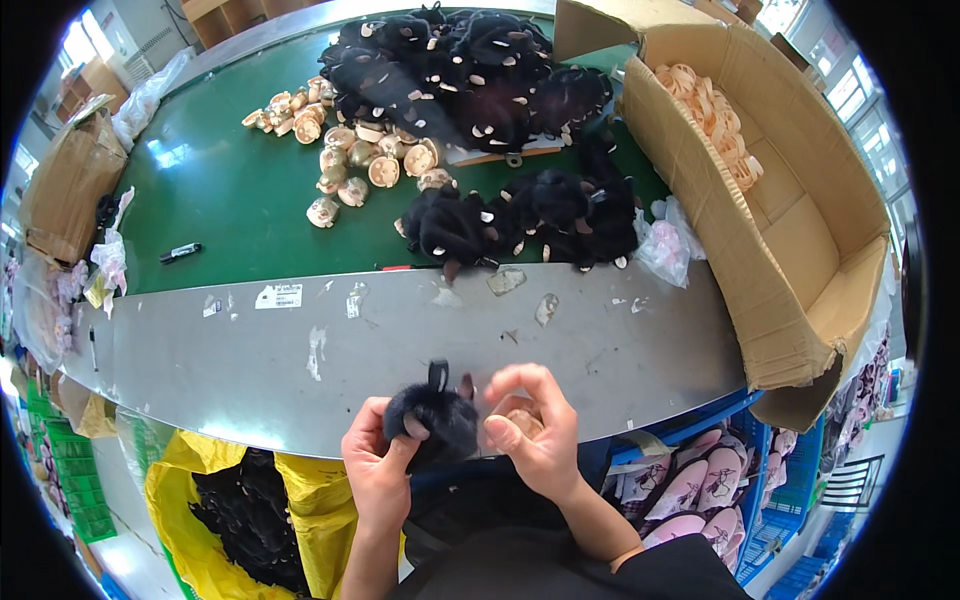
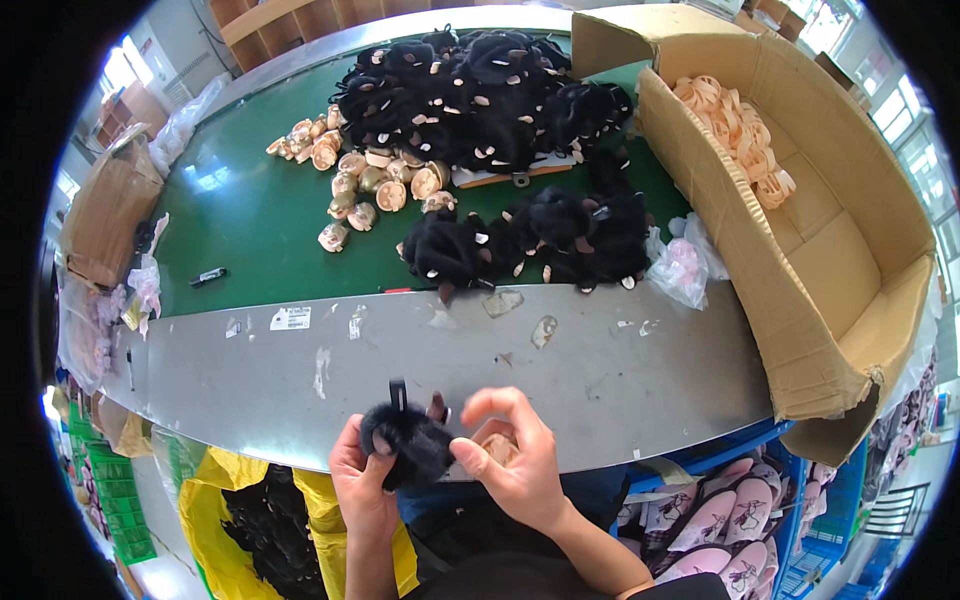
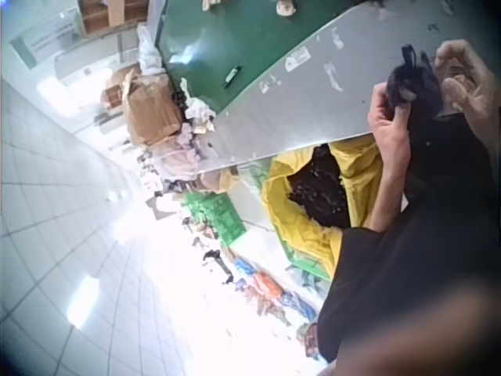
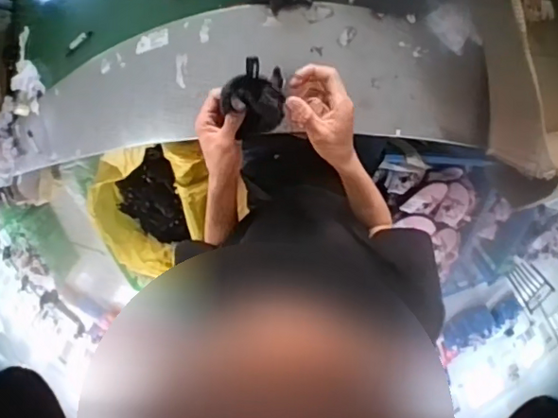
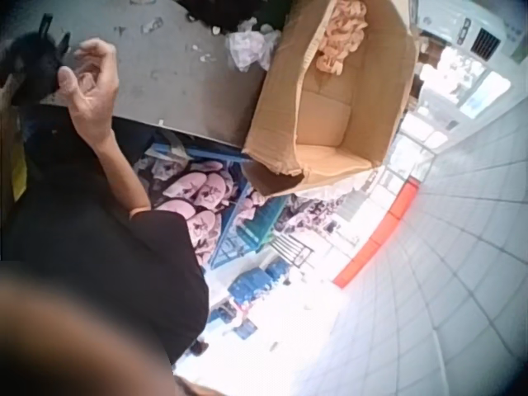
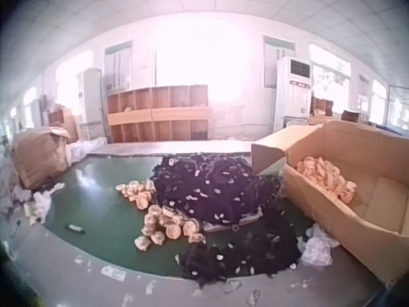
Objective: The person repeatedly picks up black slipper uppers and beige slipper soles from a green worktable, presses them together by hand, and places the assembled pairs into a yellow bag. The process is repeated continuously throughout the clip.
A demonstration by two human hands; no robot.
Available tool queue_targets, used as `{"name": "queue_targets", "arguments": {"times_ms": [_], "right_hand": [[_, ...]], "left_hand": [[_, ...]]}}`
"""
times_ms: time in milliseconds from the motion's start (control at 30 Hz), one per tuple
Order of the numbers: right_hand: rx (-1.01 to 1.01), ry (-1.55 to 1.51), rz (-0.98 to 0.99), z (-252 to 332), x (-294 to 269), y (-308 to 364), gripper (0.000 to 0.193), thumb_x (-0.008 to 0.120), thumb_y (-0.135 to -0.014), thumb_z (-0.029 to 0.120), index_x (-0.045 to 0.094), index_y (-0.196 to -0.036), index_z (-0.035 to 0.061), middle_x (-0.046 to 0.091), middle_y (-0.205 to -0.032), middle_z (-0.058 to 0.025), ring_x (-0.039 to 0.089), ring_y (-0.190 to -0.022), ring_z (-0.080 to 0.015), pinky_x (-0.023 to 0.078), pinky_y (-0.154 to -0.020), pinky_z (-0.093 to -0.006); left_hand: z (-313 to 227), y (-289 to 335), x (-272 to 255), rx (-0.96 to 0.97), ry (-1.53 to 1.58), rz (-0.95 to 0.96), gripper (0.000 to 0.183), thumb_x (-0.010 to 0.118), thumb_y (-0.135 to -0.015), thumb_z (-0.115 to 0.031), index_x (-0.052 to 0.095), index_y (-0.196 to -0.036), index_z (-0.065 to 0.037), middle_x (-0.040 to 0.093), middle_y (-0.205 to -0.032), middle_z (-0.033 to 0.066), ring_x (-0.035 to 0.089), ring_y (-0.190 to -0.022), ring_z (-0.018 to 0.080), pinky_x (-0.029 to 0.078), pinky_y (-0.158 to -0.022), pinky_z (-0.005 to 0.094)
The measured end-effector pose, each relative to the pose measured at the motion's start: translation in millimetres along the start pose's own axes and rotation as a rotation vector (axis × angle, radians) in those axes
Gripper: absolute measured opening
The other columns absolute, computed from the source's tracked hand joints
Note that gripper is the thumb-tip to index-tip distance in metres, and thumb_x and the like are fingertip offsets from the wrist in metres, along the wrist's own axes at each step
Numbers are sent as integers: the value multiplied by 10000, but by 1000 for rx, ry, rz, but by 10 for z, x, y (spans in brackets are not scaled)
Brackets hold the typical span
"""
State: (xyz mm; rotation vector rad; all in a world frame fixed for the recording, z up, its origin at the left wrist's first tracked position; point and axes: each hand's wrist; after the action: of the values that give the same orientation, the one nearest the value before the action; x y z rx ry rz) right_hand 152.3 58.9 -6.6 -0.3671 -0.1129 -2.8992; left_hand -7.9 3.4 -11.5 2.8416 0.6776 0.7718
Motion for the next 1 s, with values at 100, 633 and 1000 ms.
{"name": "queue_targets", "arguments": {"times_ms": [100,633,1000], "right_hand": [[44,-19,173,-25,-41,-64,244,747,-937,137,613,-1039,-39,598,-921,-42,587,-744,-62,510,-649,-216],[257,2,207,-19,-183,18,195,651,-1013,152,656,-1089,-27,632,-764,9,580,-658,-28,487,-586,-205],[1,282,268,-64,-125,23,218,677,-995,161,662,-1075,-42,610,-759,-45,568,-619,-55,458,-567,-213]], "left_hand": [[-3,38,22,-42,-45,56,127,749,-892,-15,626,-924,-13,642,-948,-8,570,-859,57,452,-815,203],[41,109,-163,-253,103,209,296,736,-949,-193,721,-1068,78,748,-995,99,697,-904,145,545,-845,272],[-10,109,-4,-229,-141,285,263,751,-894,-27,695,-1140,51,731,-969,37,659,-845,94,535,-798,240]]}}
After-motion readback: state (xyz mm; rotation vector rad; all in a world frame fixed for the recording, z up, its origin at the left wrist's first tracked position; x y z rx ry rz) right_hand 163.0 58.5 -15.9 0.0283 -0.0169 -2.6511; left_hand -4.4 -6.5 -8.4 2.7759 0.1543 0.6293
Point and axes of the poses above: each hand's wrist, its own y-axis away from the middle knuckle, its own x-axis out of the palm, z = x × y
